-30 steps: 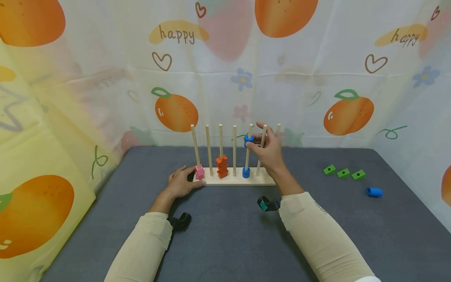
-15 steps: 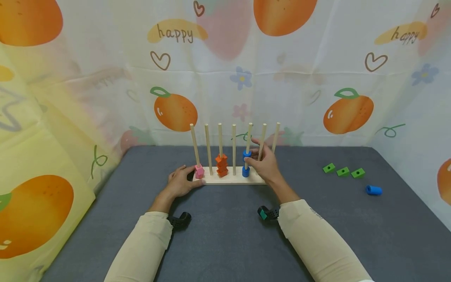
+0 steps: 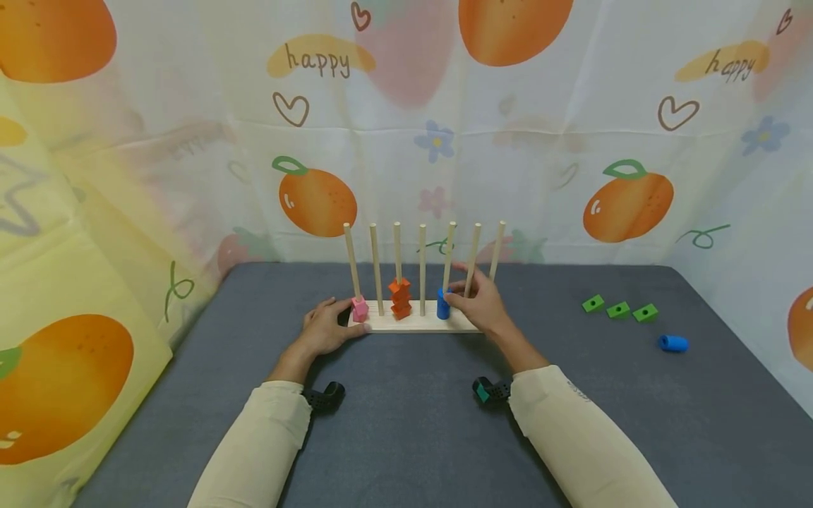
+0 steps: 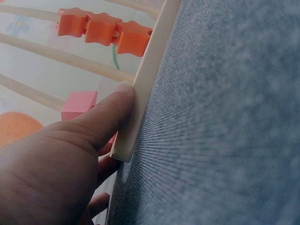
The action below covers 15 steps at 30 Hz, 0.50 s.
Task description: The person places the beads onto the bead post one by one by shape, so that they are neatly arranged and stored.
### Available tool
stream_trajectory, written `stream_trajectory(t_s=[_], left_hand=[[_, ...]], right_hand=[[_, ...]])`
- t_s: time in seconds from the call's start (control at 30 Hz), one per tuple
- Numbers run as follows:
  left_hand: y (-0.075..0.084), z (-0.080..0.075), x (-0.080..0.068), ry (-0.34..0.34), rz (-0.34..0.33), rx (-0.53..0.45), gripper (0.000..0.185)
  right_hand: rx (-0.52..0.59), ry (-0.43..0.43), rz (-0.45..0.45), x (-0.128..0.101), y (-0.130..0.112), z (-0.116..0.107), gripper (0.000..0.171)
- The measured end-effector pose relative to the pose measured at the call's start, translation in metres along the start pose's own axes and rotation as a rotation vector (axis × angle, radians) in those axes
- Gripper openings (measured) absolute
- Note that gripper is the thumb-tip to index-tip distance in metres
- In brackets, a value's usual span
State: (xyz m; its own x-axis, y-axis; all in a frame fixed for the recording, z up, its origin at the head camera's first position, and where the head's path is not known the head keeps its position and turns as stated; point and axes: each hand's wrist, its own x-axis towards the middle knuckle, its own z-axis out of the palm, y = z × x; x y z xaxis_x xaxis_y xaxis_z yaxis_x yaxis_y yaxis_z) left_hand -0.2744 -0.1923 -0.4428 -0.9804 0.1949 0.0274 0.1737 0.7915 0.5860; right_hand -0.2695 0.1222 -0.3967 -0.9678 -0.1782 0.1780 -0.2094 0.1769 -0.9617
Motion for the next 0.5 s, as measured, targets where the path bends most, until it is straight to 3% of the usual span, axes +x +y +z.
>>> stream_trajectory(t_s=[0.13, 0.37, 0.5], left_hand=[[0.0, -0.002, 0.0, -0.001, -0.002, 0.005, 0.077], [0.001, -0.003, -0.001, -0.005, 0.0, 0.004, 0.076], [0.001, -0.002, -0.001, -0.009, -0.004, 0.006, 0.077]], right_hand=[[-0.164, -0.056, 0.059, 0.003, -0.006, -0.01, 0.057], [-0.423, -0.162, 0.139, -0.004, -0.048, -0.034, 0.055], [-0.504, -0.23, 0.071, -0.01, -0.069, -0.05, 0.059]])
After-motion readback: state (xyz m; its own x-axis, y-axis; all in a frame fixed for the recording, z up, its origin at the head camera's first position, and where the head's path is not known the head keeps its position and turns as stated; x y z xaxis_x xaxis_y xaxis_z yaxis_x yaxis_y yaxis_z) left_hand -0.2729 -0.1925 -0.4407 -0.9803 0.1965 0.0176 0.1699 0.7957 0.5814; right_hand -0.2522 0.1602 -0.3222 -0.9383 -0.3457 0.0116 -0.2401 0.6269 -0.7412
